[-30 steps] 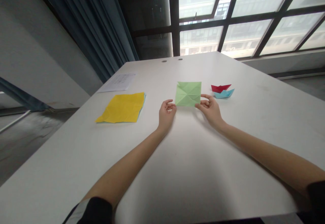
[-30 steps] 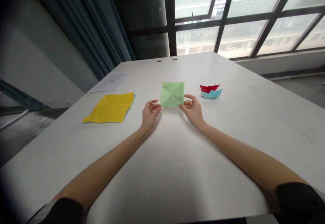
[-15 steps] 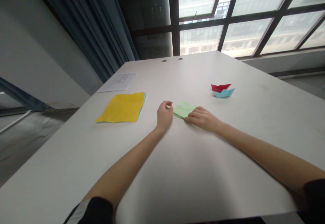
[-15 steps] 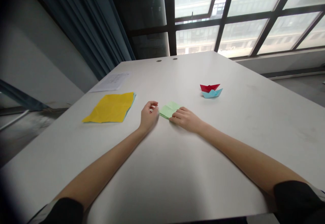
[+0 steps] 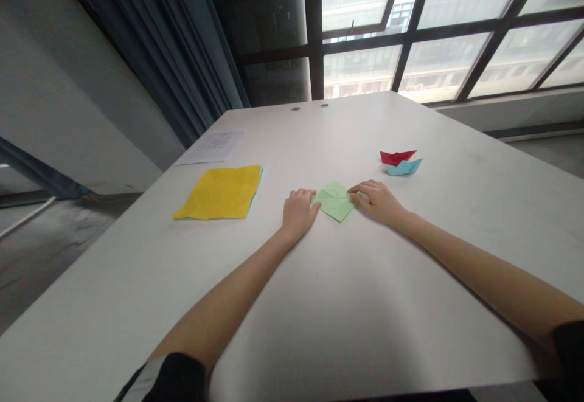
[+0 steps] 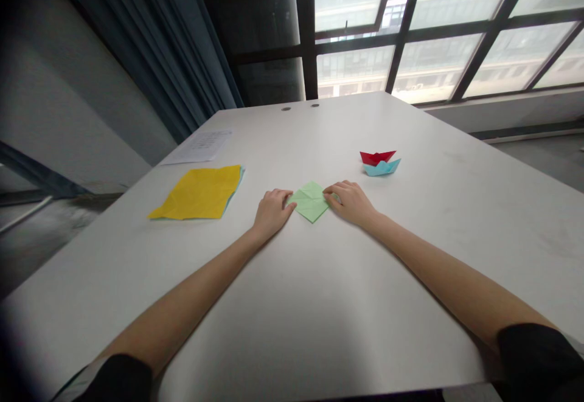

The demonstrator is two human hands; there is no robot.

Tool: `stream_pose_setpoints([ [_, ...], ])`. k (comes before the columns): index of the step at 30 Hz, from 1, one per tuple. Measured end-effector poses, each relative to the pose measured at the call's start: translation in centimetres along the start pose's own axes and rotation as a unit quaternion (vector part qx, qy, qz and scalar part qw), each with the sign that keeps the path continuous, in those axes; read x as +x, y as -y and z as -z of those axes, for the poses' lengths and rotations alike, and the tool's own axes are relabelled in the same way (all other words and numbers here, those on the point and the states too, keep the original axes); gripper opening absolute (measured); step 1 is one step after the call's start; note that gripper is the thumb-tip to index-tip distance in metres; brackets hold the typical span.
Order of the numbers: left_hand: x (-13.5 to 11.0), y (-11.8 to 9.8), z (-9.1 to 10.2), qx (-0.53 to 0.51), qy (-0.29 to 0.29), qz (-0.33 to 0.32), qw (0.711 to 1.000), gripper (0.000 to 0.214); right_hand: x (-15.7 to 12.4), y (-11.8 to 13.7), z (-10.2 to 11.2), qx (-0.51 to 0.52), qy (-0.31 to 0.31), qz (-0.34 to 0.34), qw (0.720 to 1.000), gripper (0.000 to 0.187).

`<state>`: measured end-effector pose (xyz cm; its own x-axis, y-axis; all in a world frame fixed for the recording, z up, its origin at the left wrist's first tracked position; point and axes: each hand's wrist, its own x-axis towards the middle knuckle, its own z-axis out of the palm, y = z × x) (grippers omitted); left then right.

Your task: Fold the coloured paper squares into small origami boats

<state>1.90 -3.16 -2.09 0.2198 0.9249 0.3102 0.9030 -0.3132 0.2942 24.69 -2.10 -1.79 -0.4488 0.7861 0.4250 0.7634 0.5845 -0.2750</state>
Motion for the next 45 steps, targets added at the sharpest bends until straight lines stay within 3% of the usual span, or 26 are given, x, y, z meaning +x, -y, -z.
stream_pose_setpoints([
  [5, 0.2, 0.2, 0.2, 0.02, 0.014, 0.008, 1.0, 0.032, -0.2, -1.0, -0.4, -0.058, 0.018, -0.072, 0.996, 0.033],
  [11, 0.3, 0.1, 0.3, 0.005, 0.016, 0.006, 1.0, 0.029, -0.3, -1.2, -0.8, -0.059, 0.024, -0.087, 0.994, 0.031],
  [21, 0.3, 0.3, 0.0, -0.008, -0.002, 0.009, 1.0, 0.029, -0.2, -2.0, -1.1, 0.047, -0.011, -0.069, 0.996, 0.024],
  [28, 0.3, 0.4, 0.1, -0.017, -0.003, -0.003, 1.0, 0.024, -0.2, -2.0, -0.8, 0.09, -0.005, -0.021, 0.996, 0.023],
  [31, 0.3, 0.2, 0.3, -0.012, -0.009, -0.026, 1.0, 0.017, -0.4, -1.9, -0.8, 0.087, 0.006, 0.006, 0.996, 0.03],
  [35, 0.0, 0.0, 0.4, 0.015, -0.014, -0.073, 0.997, 0.024, -0.5, -1.5, -0.7, 0.051, 0.028, 0.043, 0.997, 0.034],
  [42, -0.2, -0.6, 0.5, 0.02, 0.015, -0.132, 0.991, 0.023, -0.6, 0.5, -0.3, 0.011, 0.028, 0.051, 0.998, 0.023],
  [45, -0.2, -0.8, 0.6, 0.022, 0.037, -0.15, 0.988, 0.025, -0.5, 1.7, -0.5, 0.001, 0.042, 0.056, 0.998, 0.027],
])
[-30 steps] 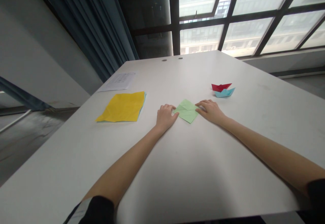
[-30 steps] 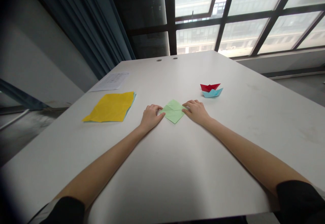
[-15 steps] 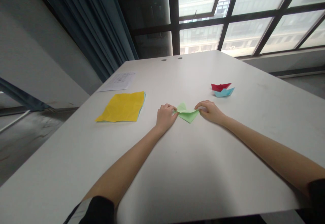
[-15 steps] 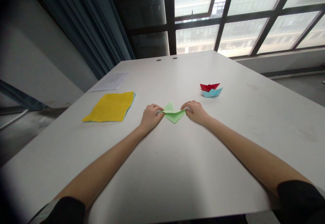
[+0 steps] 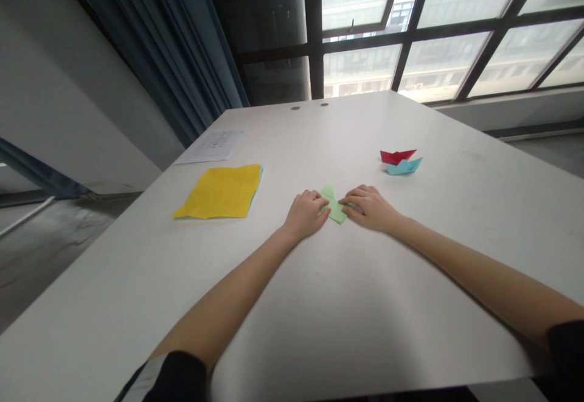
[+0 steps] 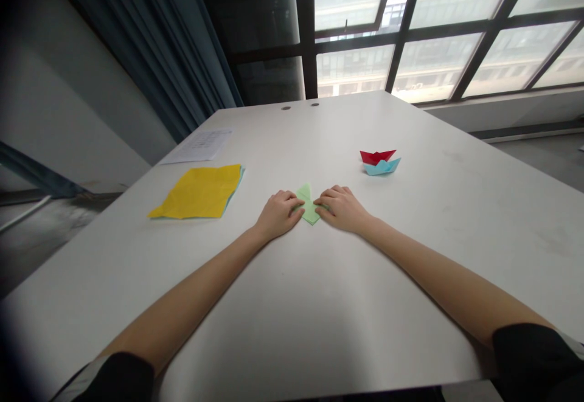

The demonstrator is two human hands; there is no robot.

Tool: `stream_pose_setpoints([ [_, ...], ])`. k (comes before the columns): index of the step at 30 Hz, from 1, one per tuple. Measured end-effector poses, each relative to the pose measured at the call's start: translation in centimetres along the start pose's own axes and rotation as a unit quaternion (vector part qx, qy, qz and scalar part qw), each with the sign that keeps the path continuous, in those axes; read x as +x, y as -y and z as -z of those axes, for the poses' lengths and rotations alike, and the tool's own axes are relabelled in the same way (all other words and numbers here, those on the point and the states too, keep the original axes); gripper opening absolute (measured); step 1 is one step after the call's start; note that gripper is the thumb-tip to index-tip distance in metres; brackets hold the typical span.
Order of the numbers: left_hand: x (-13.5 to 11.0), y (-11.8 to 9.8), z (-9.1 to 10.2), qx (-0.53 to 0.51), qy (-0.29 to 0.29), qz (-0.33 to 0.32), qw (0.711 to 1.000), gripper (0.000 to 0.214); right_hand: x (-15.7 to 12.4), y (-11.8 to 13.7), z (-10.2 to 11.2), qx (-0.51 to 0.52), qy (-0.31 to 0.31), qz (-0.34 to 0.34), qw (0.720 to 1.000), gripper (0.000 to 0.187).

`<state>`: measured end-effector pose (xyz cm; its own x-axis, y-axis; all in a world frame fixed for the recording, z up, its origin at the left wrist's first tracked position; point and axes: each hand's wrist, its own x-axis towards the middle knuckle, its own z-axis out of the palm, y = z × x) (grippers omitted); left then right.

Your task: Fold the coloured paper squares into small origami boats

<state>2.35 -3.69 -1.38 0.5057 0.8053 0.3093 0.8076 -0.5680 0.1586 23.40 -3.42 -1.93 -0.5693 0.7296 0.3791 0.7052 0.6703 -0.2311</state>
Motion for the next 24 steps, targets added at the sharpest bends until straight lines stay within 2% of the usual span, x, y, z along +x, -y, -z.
stream_pose_setpoints([
  [7, 0.0, -0.2, 0.2, 0.021, 0.014, 0.015, 1.0, 0.027, 0.1, 1.0, -0.2, -0.019, 0.027, -0.015, 0.999, 0.035],
  [17, 0.1, 0.8, 0.5, 0.079, -0.031, 0.092, 0.992, 0.025, -0.2, 0.9, -0.1, -0.031, 0.026, -0.027, 0.999, 0.034],
  [20, 0.1, 1.1, 0.1, 0.075, -0.041, 0.111, 0.99, 0.027, -0.3, 0.8, -0.2, -0.031, 0.029, -0.03, 0.999, 0.035],
  [24, 0.2, 1.6, -0.5, 0.025, -0.022, 0.121, 0.992, 0.029, -0.3, 0.7, -0.3, -0.034, 0.024, -0.033, 0.999, 0.034],
])
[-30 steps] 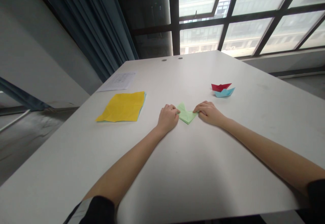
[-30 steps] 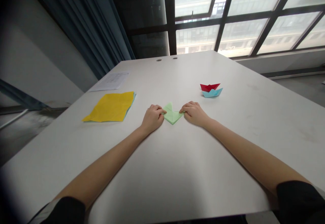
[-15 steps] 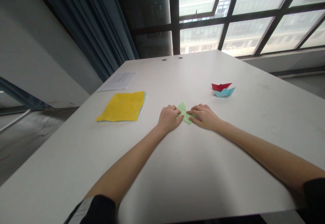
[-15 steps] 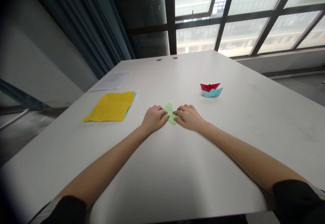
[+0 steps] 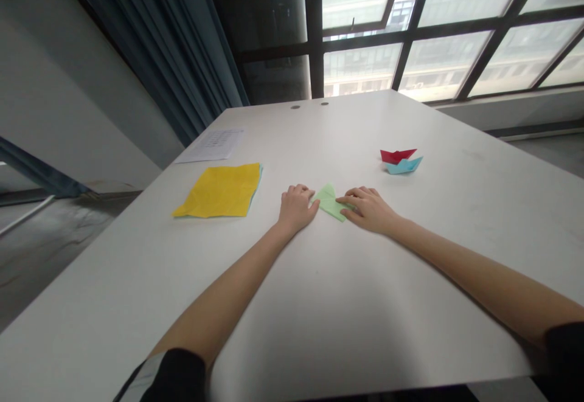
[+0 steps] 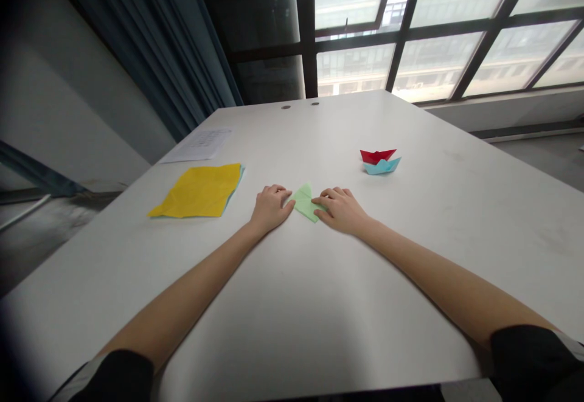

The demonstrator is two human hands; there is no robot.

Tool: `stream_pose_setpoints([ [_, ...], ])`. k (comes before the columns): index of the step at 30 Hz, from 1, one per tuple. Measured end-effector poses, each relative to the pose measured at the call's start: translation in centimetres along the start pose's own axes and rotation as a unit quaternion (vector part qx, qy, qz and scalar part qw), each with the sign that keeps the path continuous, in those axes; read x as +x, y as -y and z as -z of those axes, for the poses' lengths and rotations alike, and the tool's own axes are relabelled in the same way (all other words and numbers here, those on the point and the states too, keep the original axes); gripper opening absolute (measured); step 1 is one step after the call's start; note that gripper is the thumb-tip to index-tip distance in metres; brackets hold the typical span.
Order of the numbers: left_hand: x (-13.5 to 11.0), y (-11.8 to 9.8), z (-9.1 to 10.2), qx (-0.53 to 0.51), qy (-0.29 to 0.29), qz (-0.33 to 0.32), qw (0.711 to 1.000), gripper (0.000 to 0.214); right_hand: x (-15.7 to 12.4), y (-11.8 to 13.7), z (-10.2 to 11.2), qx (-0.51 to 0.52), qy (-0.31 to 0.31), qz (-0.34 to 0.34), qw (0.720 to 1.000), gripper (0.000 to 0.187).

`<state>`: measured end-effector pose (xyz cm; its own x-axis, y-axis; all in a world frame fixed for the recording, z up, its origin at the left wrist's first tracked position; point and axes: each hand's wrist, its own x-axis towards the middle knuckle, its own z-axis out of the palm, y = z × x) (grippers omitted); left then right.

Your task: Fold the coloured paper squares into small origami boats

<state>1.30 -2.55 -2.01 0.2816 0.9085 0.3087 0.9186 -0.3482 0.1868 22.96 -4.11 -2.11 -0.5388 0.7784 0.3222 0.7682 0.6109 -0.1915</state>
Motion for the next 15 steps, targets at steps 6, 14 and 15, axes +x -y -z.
stream_pose_setpoints([
  [6, 0.25, 0.42, -0.1, -0.084, -0.004, -0.002, 0.996, 0.026, -0.11, 0.07, 0.08, -0.001, -0.004, -0.003, 1.0, 0.033],
  [14, 0.21, 0.04, 0.75, -0.178, -0.009, -0.028, 0.984, 0.019, -0.07, 0.15, 0.06, -0.006, -0.007, -0.016, 1.0, 0.033],
  [15, 0.2, 0.07, 0.73, -0.185, -0.012, -0.037, 0.982, 0.018, -0.05, 0.16, 0.05, -0.007, -0.006, -0.017, 1.0, 0.033],
])
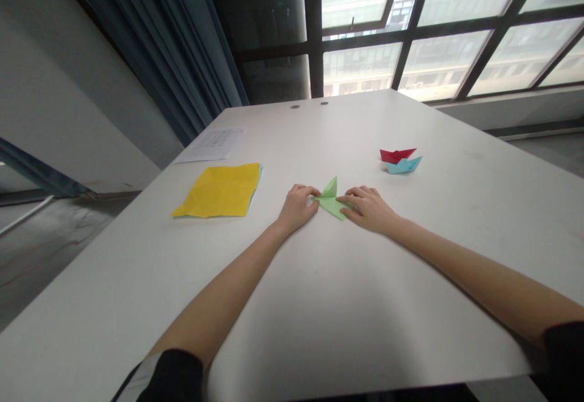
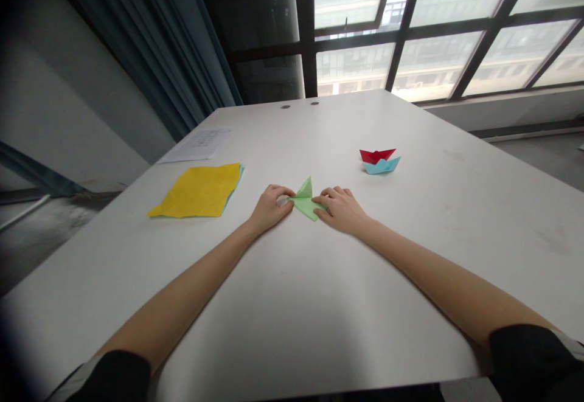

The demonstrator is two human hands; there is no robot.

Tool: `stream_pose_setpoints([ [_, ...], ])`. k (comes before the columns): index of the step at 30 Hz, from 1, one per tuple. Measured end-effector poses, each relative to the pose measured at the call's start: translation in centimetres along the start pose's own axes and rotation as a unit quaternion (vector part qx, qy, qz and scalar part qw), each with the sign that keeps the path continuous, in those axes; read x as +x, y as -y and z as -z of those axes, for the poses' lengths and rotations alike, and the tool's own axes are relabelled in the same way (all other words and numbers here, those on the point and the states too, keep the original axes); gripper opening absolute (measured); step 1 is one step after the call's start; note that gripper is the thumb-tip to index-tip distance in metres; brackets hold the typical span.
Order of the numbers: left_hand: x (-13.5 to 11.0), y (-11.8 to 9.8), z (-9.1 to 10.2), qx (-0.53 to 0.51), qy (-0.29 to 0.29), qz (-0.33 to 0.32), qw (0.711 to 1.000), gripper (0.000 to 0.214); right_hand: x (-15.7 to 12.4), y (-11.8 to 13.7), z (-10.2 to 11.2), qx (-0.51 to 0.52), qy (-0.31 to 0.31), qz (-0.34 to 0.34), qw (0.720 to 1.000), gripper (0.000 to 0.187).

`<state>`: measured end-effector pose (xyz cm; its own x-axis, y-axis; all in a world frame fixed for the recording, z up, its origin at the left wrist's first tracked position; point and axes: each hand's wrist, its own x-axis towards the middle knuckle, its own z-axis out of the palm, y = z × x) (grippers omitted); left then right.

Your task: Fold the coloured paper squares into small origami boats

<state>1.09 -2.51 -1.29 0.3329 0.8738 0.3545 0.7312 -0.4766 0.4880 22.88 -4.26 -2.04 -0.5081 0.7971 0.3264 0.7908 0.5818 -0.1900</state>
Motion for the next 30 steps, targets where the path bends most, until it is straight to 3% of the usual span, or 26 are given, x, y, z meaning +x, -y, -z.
stream_pose_setpoints([
  [9, 0.03, 0.22, -0.06, 0.008, 0.003, -0.021, 1.0, 0.026, 0.08, 0.02, 0.01, 0.007, 0.0, -0.003, 1.0, 0.034],
  [17, 0.14, 0.56, -0.33, 0.03, -0.009, 0.015, 0.999, 0.023, 0.0, 0.02, -0.01, 0.016, -0.002, 0.006, 1.0, 0.032],
  [22, 0.32, 0.63, -0.38, 0.035, 0.014, 0.024, 0.999, 0.03, 0.0, -0.07, -0.07, 0.019, -0.003, 0.016, 1.0, 0.031],
  [26, 0.48, 0.78, -0.41, 0.053, 0.045, 0.032, 0.997, 0.021, -0.02, -0.01, 0.05, 0.02, -0.001, 0.014, 1.0, 0.031],
  [30, 0.4, 0.94, -0.53, 0.045, 0.038, 0.008, 0.998, 0.018, 0.01, -0.01, 0.03, 0.027, -0.007, 0.001, 1.0, 0.032],
])
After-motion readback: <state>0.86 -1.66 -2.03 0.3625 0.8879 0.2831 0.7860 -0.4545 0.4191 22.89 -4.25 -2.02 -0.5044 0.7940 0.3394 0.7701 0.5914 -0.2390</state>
